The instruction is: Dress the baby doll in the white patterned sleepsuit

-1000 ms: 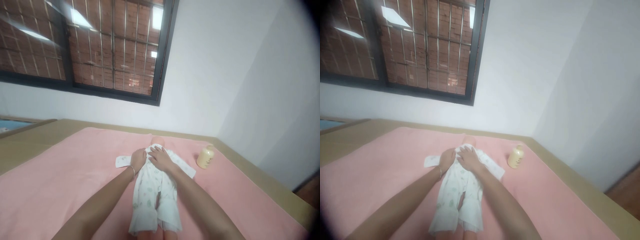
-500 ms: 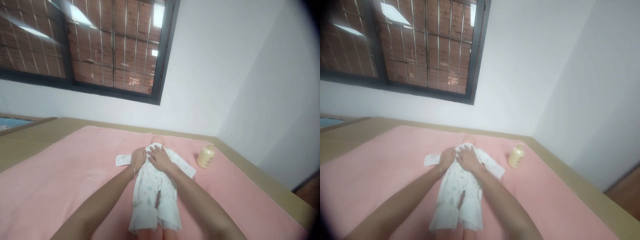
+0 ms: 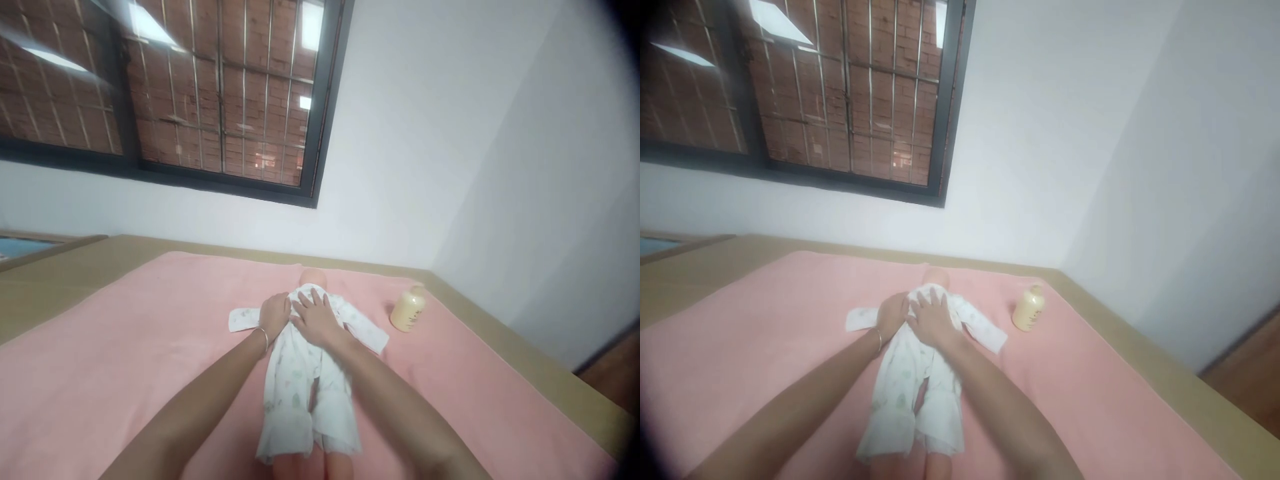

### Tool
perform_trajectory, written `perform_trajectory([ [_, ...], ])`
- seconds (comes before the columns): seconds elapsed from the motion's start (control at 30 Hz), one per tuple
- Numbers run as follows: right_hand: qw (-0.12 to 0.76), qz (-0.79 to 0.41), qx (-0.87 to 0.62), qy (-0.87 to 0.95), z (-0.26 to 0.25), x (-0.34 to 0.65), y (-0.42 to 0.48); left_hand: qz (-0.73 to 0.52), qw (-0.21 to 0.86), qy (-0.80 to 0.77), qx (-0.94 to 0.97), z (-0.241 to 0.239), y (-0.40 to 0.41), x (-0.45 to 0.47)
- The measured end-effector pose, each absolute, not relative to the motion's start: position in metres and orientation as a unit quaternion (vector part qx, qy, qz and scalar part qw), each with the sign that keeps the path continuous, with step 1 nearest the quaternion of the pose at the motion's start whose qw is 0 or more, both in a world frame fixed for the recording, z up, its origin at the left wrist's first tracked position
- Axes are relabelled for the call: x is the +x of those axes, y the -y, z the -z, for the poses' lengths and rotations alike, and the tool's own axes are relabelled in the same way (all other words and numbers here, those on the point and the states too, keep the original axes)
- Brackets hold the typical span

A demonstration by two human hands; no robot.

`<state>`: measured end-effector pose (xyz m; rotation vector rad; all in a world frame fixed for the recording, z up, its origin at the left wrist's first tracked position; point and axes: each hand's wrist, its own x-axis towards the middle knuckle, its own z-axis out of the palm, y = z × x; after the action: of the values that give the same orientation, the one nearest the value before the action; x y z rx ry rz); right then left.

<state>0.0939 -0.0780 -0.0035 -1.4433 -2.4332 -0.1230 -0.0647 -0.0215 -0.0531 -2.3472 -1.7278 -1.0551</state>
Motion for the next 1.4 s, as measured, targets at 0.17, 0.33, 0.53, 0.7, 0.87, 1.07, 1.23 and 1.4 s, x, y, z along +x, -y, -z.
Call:
perform_trajectory([
  [0.17,0.151,0.001,-0.480,0.864,-0.012,0.104,0.054,0.330,0.033,0.566,-0.755,0.049,0.023,-0.064],
  [0.33,0.223,0.005,-0.553,0.803,0.006,0.114,0.058,0.327,0.029,0.561,-0.760,0.044,0.026,-0.064],
  [0.53,0.249,-0.104,-0.544,0.794,0.016,0.121,0.102,0.345,-0.071,0.589,-0.728,0.036,0.017,-0.065],
  [0.7,0.355,-0.134,-0.501,0.778,0.000,0.126,0.100,0.340,-0.069,0.608,-0.714,0.007,0.010,-0.049],
  [0.87,0.250,-0.109,-0.694,0.666,-0.014,0.134,0.046,0.275,-0.064,0.659,-0.697,-0.012,0.008,-0.017],
  [1.07,0.156,-0.168,-0.716,0.659,-0.016,0.125,0.005,0.187,-0.103,0.685,-0.697,-0.003,-0.002,-0.010],
  [1.23,0.129,-0.203,-0.721,0.650,-0.012,0.125,-0.018,0.175,-0.174,0.676,-0.694,0.000,-0.008,-0.017],
  [1.4,0.127,-0.211,-0.721,0.648,-0.006,0.130,-0.021,0.197,-0.157,0.685,-0.684,0.003,-0.006,-0.013],
])
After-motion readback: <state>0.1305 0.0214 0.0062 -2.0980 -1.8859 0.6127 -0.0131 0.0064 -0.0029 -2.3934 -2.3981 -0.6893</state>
